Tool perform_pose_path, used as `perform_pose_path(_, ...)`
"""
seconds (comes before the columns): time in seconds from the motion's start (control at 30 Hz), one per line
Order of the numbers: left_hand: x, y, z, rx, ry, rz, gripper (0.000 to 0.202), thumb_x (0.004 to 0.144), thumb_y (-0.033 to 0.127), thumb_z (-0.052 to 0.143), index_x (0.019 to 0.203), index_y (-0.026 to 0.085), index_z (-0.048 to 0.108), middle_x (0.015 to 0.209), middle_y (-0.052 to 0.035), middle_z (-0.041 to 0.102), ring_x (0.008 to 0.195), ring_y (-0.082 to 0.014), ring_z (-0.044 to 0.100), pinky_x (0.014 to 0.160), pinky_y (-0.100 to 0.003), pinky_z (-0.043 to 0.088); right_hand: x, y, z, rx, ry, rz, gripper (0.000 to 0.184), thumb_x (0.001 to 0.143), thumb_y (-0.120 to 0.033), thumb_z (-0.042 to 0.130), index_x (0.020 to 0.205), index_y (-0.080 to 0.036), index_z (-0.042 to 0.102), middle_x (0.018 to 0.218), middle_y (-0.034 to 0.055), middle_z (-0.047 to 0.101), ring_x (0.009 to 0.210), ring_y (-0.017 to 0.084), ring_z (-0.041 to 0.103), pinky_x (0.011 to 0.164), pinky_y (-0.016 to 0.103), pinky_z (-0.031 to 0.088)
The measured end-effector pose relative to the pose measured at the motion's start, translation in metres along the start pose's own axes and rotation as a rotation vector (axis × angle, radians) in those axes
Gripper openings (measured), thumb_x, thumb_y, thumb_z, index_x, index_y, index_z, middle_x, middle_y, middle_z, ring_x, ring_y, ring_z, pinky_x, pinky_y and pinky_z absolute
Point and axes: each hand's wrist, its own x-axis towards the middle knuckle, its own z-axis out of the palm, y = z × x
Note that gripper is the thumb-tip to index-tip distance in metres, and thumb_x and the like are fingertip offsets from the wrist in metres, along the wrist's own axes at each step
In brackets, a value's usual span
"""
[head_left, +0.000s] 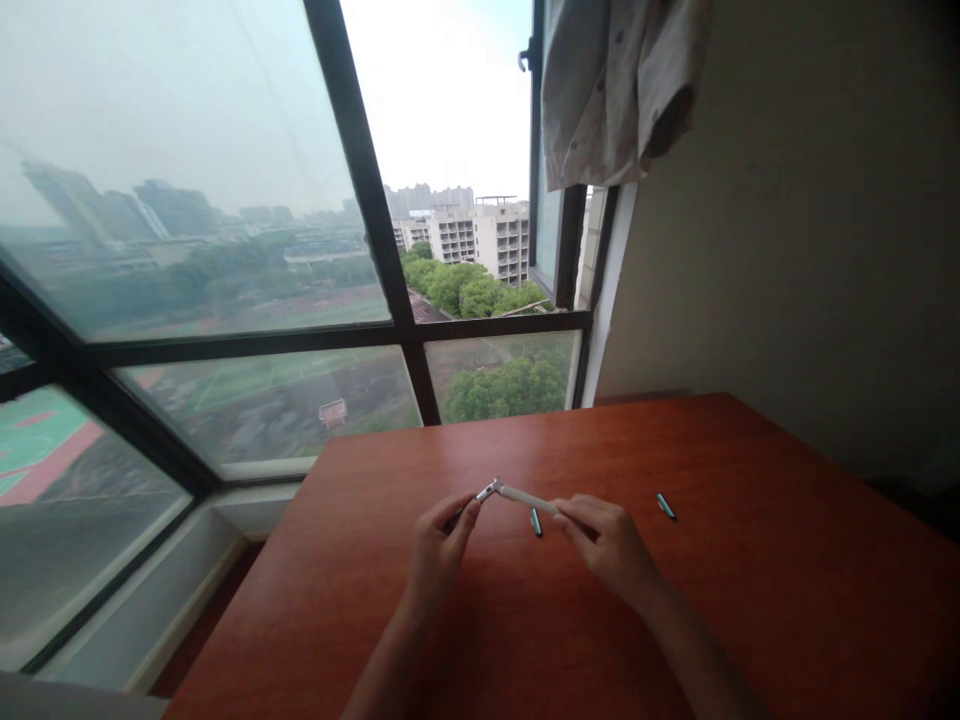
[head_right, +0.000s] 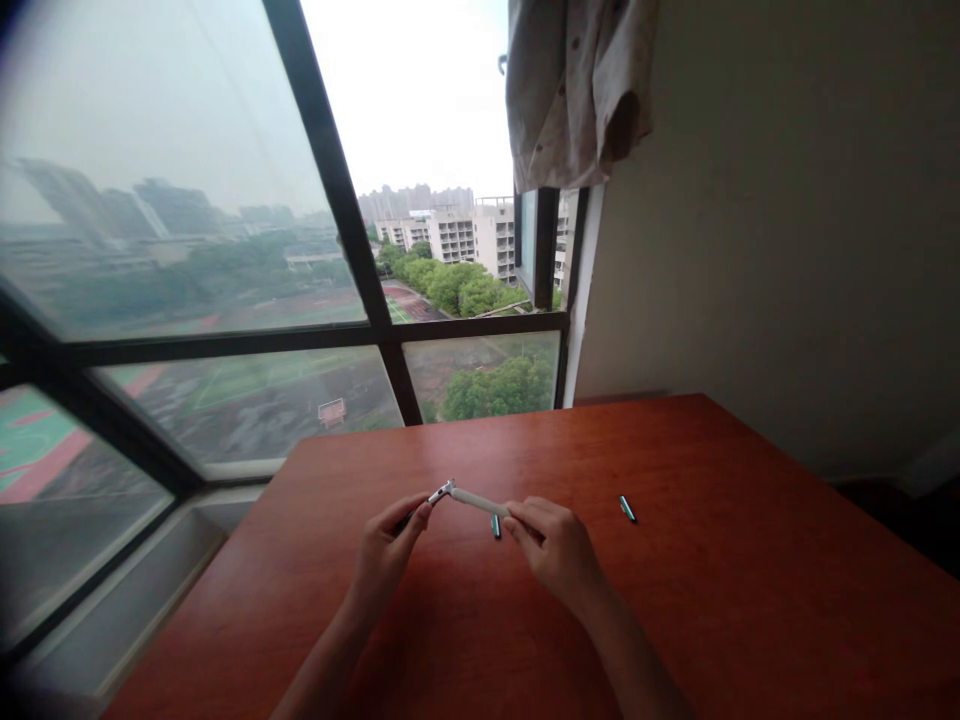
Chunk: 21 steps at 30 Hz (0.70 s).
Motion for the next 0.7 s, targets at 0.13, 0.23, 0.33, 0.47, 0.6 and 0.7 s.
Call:
perform_pose_path(0.13, 0.0001, 0.0003, -0.0003, -0.009, -0.006, -0.020, 0.029, 0.080, 0.035, 0.063, 0.092, 0.012, 0.075, 0.072, -0.0045, 0.066, 0.062, -0.0157, 0.053, 0.054, -0.022, 0.040, -0.0003, 0.0013, 0.0015, -0.030, 0.030, -0.005, 0.025, 0.092, -0.030, 0.048, 0.095, -0.019, 0.070, 0.077, 0.0061, 0.067, 0.068, 0.017, 0.061, 0.063, 0.026, 0.046)
perform_pose_path(0.23, 0.0005, 0.0010, -0.0010, -0.029, 0.014, -0.043, 0.030, 0.079, 0.037, 0.064, 0.090, 0.012, 0.076, 0.069, -0.0033, 0.064, 0.061, -0.0151, 0.052, 0.053, -0.022, 0.039, -0.0008, 0.0021, 0.0021, -0.041, 0.030, -0.001, 0.025, 0.092, -0.030, 0.048, 0.095, -0.019, 0.070, 0.077, 0.0065, 0.067, 0.068, 0.017, 0.061, 0.064, 0.026, 0.046)
perform_pose_path(0.33, 0.0006, 0.0019, -0.0010, -0.044, 0.019, -0.057, 0.032, 0.078, 0.039, 0.064, 0.089, 0.012, 0.076, 0.065, -0.0022, 0.062, 0.059, -0.0145, 0.050, 0.052, -0.022, 0.038, -0.0009, 0.0010, 0.0022, -0.013, 0.008, -0.003, 0.025, 0.093, -0.030, 0.047, 0.095, -0.020, 0.070, 0.077, 0.0060, 0.067, 0.067, 0.017, 0.060, 0.062, 0.026, 0.045)
perform_pose_path(0.47, 0.0000, 0.0031, -0.0004, -0.051, 0.004, -0.060, 0.035, 0.076, 0.043, 0.066, 0.087, 0.012, 0.077, 0.062, -0.0022, 0.061, 0.057, -0.0146, 0.050, 0.051, -0.022, 0.037, 0.0000, -0.0008, 0.0034, 0.015, 0.006, -0.004, 0.026, 0.093, -0.030, 0.047, 0.093, -0.020, 0.071, 0.075, 0.0055, 0.067, 0.066, 0.017, 0.060, 0.060, 0.026, 0.043)
perform_pose_path(0.6, -0.0008, 0.0036, 0.0003, -0.047, -0.046, -0.040, 0.035, 0.077, 0.043, 0.065, 0.087, 0.012, 0.077, 0.064, -0.0034, 0.064, 0.058, -0.0149, 0.052, 0.051, -0.022, 0.039, 0.0011, 0.0005, 0.0048, 0.004, 0.030, 0.014, 0.026, 0.093, -0.030, 0.047, 0.093, -0.019, 0.070, 0.076, 0.0060, 0.066, 0.067, 0.017, 0.060, 0.062, 0.026, 0.044)
perform_pose_path(0.7, -0.0008, 0.0026, 0.0004, -0.045, -0.080, -0.019, 0.033, 0.077, 0.042, 0.065, 0.086, 0.012, 0.077, 0.068, -0.0050, 0.067, 0.061, -0.0163, 0.055, 0.053, -0.022, 0.041, 0.0010, 0.0024, 0.0046, -0.023, 0.048, 0.029, 0.025, 0.093, -0.030, 0.047, 0.093, -0.018, 0.070, 0.077, 0.0066, 0.066, 0.069, 0.018, 0.060, 0.063, 0.027, 0.045)
